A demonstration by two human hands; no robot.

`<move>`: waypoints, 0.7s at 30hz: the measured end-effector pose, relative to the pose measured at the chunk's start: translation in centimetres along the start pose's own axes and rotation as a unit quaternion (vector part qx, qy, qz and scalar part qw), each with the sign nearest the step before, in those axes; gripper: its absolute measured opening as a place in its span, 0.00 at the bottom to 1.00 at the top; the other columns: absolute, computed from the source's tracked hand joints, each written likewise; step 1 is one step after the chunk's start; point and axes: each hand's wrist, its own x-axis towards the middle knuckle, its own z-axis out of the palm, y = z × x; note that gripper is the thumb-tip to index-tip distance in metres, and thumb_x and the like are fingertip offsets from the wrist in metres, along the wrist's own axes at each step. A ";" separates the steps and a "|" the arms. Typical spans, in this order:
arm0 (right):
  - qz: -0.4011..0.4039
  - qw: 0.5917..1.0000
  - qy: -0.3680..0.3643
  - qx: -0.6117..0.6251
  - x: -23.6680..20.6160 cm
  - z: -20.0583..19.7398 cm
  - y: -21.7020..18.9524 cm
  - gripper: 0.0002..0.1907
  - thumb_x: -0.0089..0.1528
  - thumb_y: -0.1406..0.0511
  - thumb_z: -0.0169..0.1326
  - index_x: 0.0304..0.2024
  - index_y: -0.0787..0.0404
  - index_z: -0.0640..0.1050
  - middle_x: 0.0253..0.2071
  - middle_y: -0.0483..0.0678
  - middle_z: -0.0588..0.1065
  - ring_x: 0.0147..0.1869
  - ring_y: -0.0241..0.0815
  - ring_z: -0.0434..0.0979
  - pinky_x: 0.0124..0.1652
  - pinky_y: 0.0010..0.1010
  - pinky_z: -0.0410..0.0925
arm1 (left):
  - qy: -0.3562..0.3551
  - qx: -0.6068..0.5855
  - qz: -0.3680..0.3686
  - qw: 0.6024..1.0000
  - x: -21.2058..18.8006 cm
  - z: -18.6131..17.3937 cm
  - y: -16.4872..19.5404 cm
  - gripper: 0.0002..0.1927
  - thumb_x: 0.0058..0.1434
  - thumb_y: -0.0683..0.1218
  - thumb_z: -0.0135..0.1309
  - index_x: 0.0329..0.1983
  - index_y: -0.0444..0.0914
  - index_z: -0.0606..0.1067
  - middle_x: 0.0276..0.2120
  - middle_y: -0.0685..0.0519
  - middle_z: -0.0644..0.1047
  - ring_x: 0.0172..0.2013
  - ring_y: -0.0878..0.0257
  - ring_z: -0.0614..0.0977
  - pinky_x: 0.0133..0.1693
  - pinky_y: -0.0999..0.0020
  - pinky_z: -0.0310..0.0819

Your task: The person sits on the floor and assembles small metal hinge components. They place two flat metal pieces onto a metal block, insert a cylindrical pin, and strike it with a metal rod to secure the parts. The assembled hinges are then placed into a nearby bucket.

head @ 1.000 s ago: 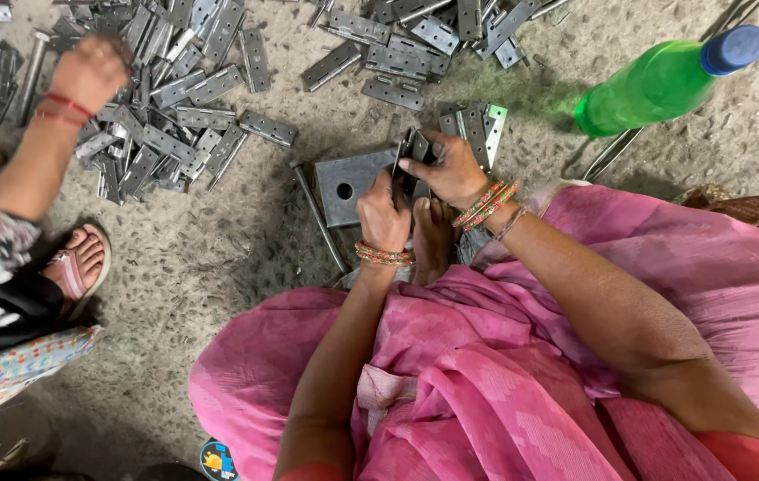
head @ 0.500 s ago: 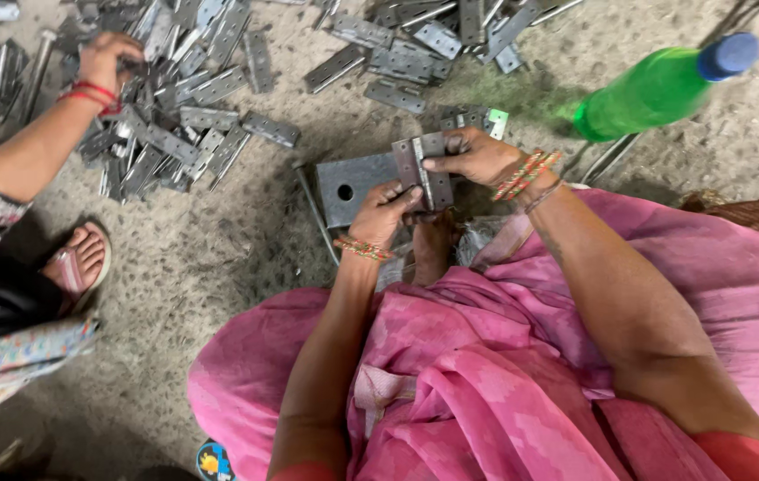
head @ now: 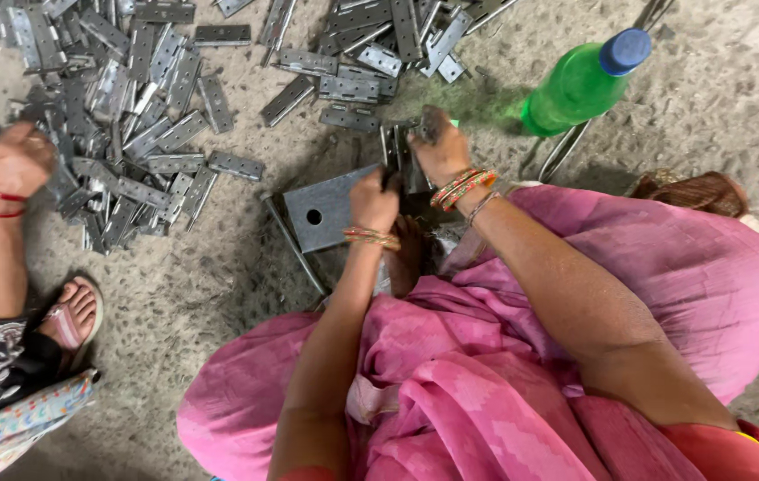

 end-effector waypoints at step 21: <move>0.004 0.990 0.054 -0.128 -1.3 -0.3 2.0 0.30 0.58 0.69 0.60 0.62 0.67 0.68 0.57 0.69 0.70 0.60 0.68 0.70 0.59 0.50 0.65 | 0.012 0.179 0.069 0.981 6.9 -2.8 0.6 0.14 0.55 0.41 0.61 0.45 0.34 0.77 0.50 0.39 0.76 0.46 0.37 0.79 0.47 0.47 0.75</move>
